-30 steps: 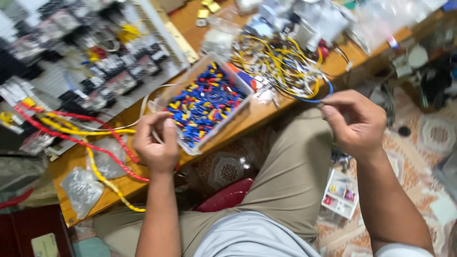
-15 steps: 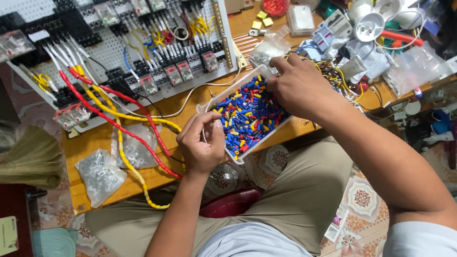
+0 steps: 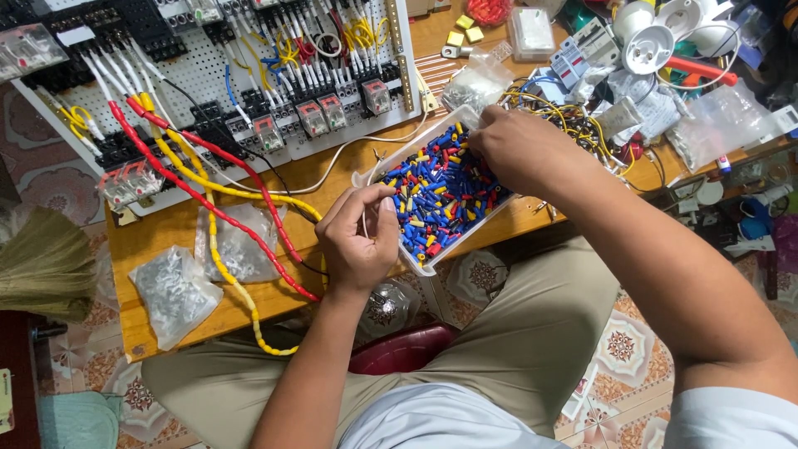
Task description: Attaching electrical connectors to the ends of wires at a workbench
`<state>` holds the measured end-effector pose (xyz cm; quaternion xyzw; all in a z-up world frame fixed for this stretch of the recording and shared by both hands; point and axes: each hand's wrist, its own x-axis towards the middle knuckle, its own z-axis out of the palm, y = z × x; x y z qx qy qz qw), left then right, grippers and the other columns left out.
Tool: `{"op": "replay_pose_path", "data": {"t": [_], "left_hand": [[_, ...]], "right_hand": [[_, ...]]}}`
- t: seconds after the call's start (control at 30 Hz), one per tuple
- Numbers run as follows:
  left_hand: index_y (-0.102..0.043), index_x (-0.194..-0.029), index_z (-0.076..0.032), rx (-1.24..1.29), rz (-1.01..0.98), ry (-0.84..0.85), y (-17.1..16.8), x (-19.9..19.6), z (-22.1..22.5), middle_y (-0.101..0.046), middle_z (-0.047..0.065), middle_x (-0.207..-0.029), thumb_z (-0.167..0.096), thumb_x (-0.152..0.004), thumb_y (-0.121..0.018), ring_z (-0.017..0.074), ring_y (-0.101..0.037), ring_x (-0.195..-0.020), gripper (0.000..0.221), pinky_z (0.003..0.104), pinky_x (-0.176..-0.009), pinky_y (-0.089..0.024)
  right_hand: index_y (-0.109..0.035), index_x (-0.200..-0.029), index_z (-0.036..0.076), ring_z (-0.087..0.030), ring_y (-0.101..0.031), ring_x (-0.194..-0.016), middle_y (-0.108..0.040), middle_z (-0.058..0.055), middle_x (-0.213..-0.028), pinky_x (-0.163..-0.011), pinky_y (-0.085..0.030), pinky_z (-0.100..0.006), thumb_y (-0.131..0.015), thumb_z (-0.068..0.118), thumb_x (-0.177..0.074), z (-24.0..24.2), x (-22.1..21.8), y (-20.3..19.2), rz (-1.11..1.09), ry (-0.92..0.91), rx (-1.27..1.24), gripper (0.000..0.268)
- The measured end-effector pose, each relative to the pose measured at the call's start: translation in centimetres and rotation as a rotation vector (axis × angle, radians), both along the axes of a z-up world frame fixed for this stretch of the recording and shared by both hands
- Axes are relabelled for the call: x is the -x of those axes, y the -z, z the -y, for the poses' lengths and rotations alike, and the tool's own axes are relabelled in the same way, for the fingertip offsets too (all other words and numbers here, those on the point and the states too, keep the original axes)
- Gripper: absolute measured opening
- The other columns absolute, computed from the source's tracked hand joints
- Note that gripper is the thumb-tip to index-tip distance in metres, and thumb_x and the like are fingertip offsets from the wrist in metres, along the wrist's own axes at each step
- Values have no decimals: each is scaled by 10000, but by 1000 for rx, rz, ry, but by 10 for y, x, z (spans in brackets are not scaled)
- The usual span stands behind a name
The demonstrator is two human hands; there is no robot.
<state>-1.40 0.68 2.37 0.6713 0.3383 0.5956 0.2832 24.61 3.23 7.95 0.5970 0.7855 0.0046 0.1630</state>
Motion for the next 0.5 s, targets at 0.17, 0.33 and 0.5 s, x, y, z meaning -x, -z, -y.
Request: {"op": "replay_pose_path", "data": {"t": [0.17, 0.33, 0.5], "left_hand": [[-763, -932, -63, 1, 4, -5, -3, 0, 1, -644, 90, -669, -46, -904, -640, 236, -660, -573, 128, 307, -481, -514], [-762, -937, -70, 0, 1, -3, -4, 0, 2, -647, 92, -669, -54, -911, -631, 240, -665, -581, 135, 308, -492, -520], [-760, -937, -62, 5, 10, -2, -4, 1, 2, -652, 100, -670, -51, -914, -626, 244, -669, -584, 136, 317, -492, -524]], "right_hand": [[-804, -1028, 92, -353, -756, -821, -688, -182, -1079, -665, -631, -406, -583, 144, -989, 4, 4, -5, 20, -35, -35, 231], [-799, -1029, 69, -355, -750, -879, -663, -206, -1082, -668, -641, -432, -581, 113, -987, 8, 9, -12, 35, -16, -53, 226], [-815, -954, 120, -358, -716, -985, -652, -201, -1140, -719, -643, -437, -672, 223, -962, 13, 14, -33, -66, 36, -15, 177]]}}
